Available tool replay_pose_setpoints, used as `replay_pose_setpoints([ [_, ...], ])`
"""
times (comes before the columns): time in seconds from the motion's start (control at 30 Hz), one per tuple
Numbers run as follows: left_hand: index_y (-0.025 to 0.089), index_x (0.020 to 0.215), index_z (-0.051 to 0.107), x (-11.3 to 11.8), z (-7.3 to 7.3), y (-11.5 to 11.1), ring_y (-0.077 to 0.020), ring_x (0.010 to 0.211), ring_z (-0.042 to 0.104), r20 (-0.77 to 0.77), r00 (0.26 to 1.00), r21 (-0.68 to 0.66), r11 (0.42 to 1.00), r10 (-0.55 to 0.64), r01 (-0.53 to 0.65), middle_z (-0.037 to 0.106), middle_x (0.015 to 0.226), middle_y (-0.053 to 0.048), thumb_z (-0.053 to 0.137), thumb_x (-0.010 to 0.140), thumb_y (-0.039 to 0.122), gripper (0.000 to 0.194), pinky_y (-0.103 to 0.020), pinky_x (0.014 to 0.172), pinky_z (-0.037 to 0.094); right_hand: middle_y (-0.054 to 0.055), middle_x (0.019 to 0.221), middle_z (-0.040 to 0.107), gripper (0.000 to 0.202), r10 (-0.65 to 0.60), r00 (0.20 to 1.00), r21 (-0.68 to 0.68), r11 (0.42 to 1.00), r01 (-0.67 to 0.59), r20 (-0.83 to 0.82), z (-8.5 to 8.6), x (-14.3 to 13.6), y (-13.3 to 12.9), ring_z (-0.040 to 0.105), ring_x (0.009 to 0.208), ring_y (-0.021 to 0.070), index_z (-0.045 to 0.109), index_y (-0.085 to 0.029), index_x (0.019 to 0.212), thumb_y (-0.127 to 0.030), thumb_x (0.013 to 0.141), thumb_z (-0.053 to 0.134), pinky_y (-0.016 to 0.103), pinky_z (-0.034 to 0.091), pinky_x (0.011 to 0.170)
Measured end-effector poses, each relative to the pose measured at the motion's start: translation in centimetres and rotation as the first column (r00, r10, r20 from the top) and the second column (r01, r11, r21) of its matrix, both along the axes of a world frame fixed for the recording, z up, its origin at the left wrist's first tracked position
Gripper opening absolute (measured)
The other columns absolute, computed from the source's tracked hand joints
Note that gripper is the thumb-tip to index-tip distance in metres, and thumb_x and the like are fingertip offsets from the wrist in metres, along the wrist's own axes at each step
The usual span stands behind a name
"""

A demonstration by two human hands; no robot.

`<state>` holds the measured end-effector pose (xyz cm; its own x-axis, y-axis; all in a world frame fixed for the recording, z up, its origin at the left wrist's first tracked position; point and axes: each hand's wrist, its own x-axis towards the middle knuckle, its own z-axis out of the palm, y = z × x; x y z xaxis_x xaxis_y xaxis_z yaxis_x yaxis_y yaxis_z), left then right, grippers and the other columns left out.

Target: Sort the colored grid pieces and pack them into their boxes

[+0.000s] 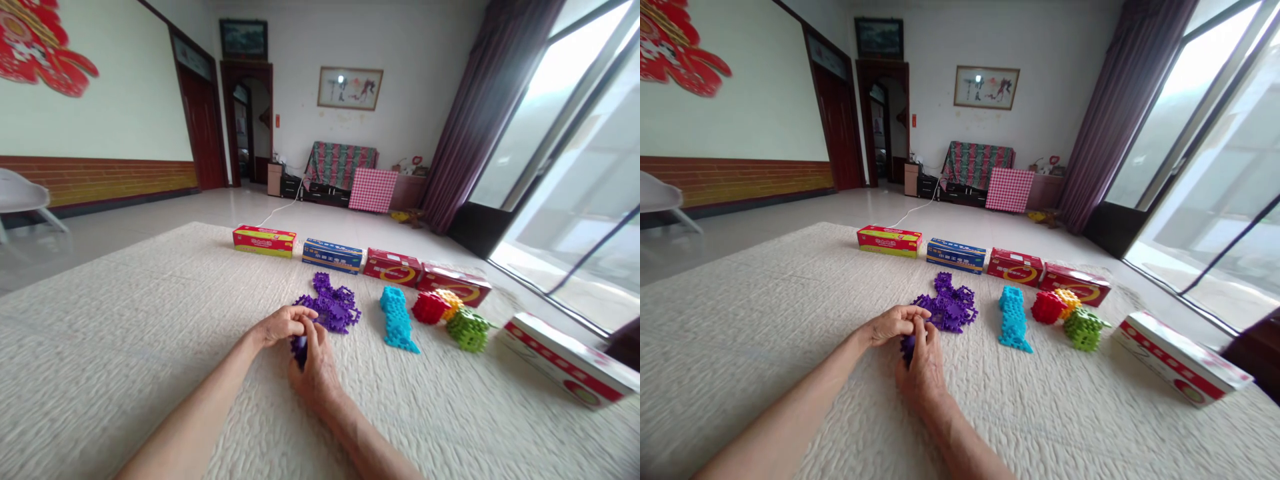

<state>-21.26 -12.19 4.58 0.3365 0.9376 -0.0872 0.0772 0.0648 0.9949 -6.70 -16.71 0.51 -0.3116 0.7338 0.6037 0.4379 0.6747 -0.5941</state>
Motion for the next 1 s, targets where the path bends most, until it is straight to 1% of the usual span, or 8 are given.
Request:
replay_pose_setpoints([
  [0.1,0.015,0.115,0.060,-0.5,1.7,1.4,-0.0122,0.070,0.058,0.001,0.986,-0.033,0.986,-0.166,0.166,0.066,0.084,-0.003,0.060,0.064,0.018,0.051,-0.023,0.062,0.043,0.012,0.126,0.043,0.092,-0.017,0.999,-0.009,1.000,0.017,-0.033,-0.2,0.4,0.4,0.047,0.115,0.0270,0.024,-0.025,0.143,0.000,0.058,0.047,0.047,0.045,0.097],
  [0.17,0.015,0.115,0.060,-0.7,2.5,2.9,-0.0129,0.071,0.059,0.006,0.989,-0.002,0.989,-0.147,0.147,0.066,0.088,-0.005,0.062,0.066,0.021,0.050,-0.024,0.062,0.044,0.011,0.127,0.043,0.091,-0.044,0.998,-0.007,0.999,0.043,-0.050,-0.4,0.5,0.8,0.047,0.116,0.0266,0.021,-0.027,0.144,-0.001,0.061,0.047,0.048,0.046,0.097],
  [0.23,0.014,0.113,0.061,-0.5,2.8,5.0,-0.0127,0.072,0.059,0.005,1.000,0.083,0.996,0.017,-0.018,0.065,0.089,-0.005,0.062,0.067,0.024,0.047,-0.022,0.061,0.044,0.012,0.131,0.040,0.087,-0.092,0.994,0.012,0.996,0.093,-0.057,-0.6,0.8,1.2,0.043,0.121,0.0272,0.021,-0.026,0.144,-0.002,0.065,0.048,0.049,0.044,0.098],
  [0.33,0.014,0.110,0.062,0.3,2.1,8.4,-0.0132,0.072,0.060,-0.008,0.955,0.203,0.935,0.298,-0.290,0.066,0.089,-0.005,0.060,0.067,0.027,0.045,-0.022,0.061,0.046,0.014,0.136,0.036,0.079,-0.167,0.985,0.058,0.984,0.169,-0.043,-0.5,1.7,1.7,0.039,0.127,0.0274,0.024,-0.024,0.143,-0.003,0.071,0.048,0.050,0.041,0.101],
  [0.47,0.012,0.103,0.067,0.9,-0.1,12.5,-0.0185,0.079,0.064,-0.156,0.873,0.347,0.853,0.463,-0.390,0.069,0.085,-0.006,0.057,0.068,0.027,0.039,-0.028,0.070,0.050,0.014,0.137,0.037,0.075,-0.243,0.970,0.082,0.966,0.243,-0.011,0.8,3.5,3.1,0.039,0.127,0.0261,0.026,-0.023,0.142,-0.004,0.072,0.047,0.047,0.041,0.102],
  [0.73,0.018,0.112,0.064,1.2,-2.9,16.2,-0.0224,0.122,0.050,-0.406,0.775,0.639,0.756,0.484,-0.138,0.059,0.128,-0.008,0.050,0.074,0.019,0.040,-0.036,0.107,0.037,0.015,0.123,0.051,0.066,-0.269,0.936,-0.119,0.946,0.301,0.228,5.3,5.4,12.6,0.050,0.114,0.0258,0.041,-0.013,0.133,-0.012,0.069,0.053,0.039,0.041,0.100],
  [0.87,0.018,0.121,0.060,2.0,-3.4,16.3,-0.0241,0.129,0.044,-0.486,0.785,0.599,0.800,0.385,-0.021,0.047,0.140,-0.010,0.052,0.080,0.025,0.042,-0.038,0.109,0.035,0.016,0.117,0.055,0.063,-0.316,0.887,-0.223,0.888,0.401,0.338,5.0,5.6,16.7,0.054,0.108,0.0270,0.044,-0.010,0.133,-0.020,0.072,0.054,0.037,0.042,0.095],
  [1.0,0.018,0.120,0.060,2.5,-3.6,16.1,-0.0247,0.128,0.045,-0.567,0.742,0.599,0.798,0.358,0.072,0.052,0.135,-0.010,0.051,0.083,0.028,0.040,-0.040,0.110,0.033,0.016,0.119,0.055,0.064,-0.319,0.855,-0.235,0.868,0.436,0.408,3.8,6.2,18.2,0.054,0.110,0.0282,0.044,-0.012,0.134,-0.025,0.072,0.054,0.038,0.041,0.094],
])
